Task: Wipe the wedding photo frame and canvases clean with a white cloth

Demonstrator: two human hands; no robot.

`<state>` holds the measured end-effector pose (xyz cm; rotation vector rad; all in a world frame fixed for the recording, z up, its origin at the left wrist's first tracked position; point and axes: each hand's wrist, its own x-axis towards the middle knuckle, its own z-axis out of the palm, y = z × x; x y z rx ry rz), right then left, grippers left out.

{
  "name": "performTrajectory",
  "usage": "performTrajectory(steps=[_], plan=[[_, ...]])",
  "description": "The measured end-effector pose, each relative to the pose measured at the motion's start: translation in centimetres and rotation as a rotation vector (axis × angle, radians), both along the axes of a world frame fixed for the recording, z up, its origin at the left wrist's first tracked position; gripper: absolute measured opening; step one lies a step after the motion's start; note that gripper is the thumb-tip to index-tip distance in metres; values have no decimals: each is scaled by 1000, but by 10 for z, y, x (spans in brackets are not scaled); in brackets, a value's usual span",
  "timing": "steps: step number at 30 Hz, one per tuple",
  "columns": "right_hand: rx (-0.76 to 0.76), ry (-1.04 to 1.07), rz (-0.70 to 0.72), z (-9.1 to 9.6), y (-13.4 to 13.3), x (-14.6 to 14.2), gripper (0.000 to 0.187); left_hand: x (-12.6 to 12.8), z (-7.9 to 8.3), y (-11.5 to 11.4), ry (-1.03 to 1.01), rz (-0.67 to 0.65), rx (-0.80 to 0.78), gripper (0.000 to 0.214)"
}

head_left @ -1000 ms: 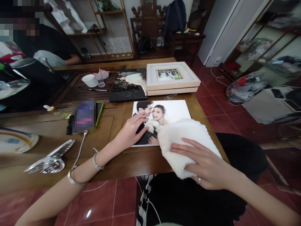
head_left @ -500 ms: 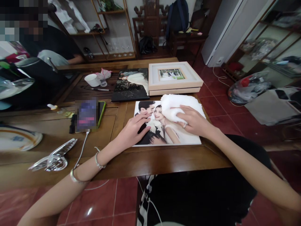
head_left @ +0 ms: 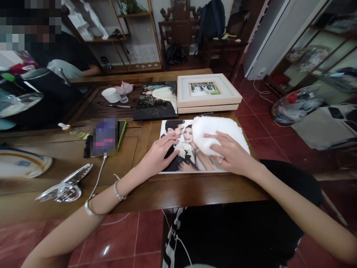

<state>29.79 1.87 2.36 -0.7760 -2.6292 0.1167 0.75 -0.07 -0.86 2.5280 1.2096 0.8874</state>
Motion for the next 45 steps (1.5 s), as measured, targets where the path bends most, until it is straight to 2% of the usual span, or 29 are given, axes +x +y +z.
performTrajectory(steps=[7,12,18,23,27,30,32,36,41,45], plan=[[-108,-38,190,10,-72,9,15,2,1,-1,24,20,-26,20],[-146,-48,256,12,-83,10,13,3,2,-1,29,16,-24,20],[-89,-38,190,9,-49,4,14,0,0,0,16,-12,4,19],[-9,-48,107,4,4,-6,19,0,-1,0,6,-11,11,21],[-7,-105,-39,4,44,-10,21,-1,-1,0,0,-12,16,21],[-1,-107,-126,4,59,-11,28,-1,0,0,2,-11,11,21],[4,-89,-149,4,60,-12,28,-1,1,0,0,-10,11,21],[26,-62,-100,3,39,-13,18,0,1,0,-4,-14,13,20],[0,-63,25,6,-11,-8,17,0,-1,0,-2,-1,10,20],[-70,-96,100,16,-49,-5,16,1,-1,0,7,6,6,19]])
